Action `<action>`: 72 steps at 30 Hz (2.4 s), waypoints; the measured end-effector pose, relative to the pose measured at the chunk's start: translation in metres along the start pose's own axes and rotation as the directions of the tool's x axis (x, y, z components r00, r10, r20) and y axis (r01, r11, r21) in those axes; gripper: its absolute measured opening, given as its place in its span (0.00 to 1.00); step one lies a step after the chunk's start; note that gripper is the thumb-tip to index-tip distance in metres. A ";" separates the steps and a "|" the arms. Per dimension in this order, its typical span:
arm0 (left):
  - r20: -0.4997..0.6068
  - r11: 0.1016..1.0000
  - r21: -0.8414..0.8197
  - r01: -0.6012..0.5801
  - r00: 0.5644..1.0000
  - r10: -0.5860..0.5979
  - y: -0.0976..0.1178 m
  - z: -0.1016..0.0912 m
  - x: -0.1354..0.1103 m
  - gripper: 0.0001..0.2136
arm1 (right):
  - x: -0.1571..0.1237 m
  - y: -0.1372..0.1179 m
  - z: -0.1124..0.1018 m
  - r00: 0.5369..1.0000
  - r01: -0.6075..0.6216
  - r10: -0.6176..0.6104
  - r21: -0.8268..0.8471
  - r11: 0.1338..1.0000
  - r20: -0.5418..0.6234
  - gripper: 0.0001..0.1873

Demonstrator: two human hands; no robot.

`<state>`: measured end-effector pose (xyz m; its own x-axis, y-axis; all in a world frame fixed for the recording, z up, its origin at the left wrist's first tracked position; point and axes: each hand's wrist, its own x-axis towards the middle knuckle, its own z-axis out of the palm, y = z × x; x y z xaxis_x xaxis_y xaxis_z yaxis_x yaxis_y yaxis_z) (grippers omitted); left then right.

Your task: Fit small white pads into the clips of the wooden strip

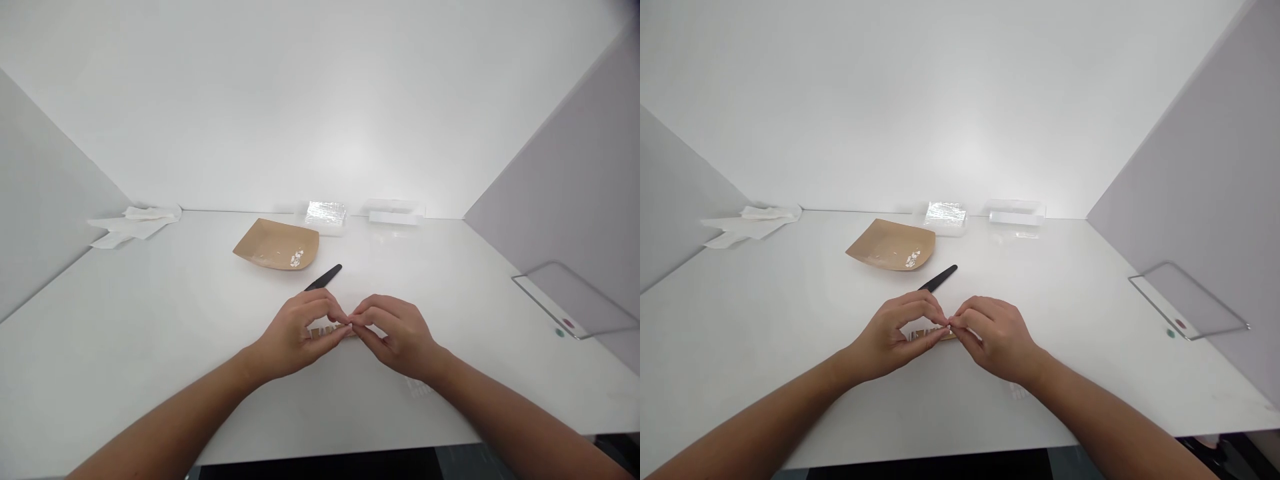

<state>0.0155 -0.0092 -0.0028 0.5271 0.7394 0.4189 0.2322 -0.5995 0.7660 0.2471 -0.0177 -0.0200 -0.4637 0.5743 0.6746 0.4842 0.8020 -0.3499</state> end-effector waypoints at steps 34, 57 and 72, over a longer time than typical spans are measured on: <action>0.034 0.974 0.195 -0.112 0.994 0.107 0.008 0.001 -0.005 0.04 | -0.004 0.000 0.008 0.994 0.072 -0.074 -0.028 0.997 -0.080 0.08; -0.065 1.000 0.015 0.024 0.998 -0.023 0.002 0.006 -0.006 0.02 | -0.009 0.000 0.013 0.973 -0.187 0.114 0.399 0.898 0.198 0.10; -0.164 0.998 0.034 -0.059 0.984 0.064 -0.004 0.007 -0.003 0.07 | -0.004 -0.009 0.006 0.727 -0.686 0.456 0.581 0.437 0.514 0.27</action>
<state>0.0186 -0.0111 -0.0102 0.3993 0.7398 0.5415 0.2282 -0.6523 0.7228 0.2409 -0.0261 -0.0235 -0.4980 0.8672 -0.0036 0.0984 0.0524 -0.9938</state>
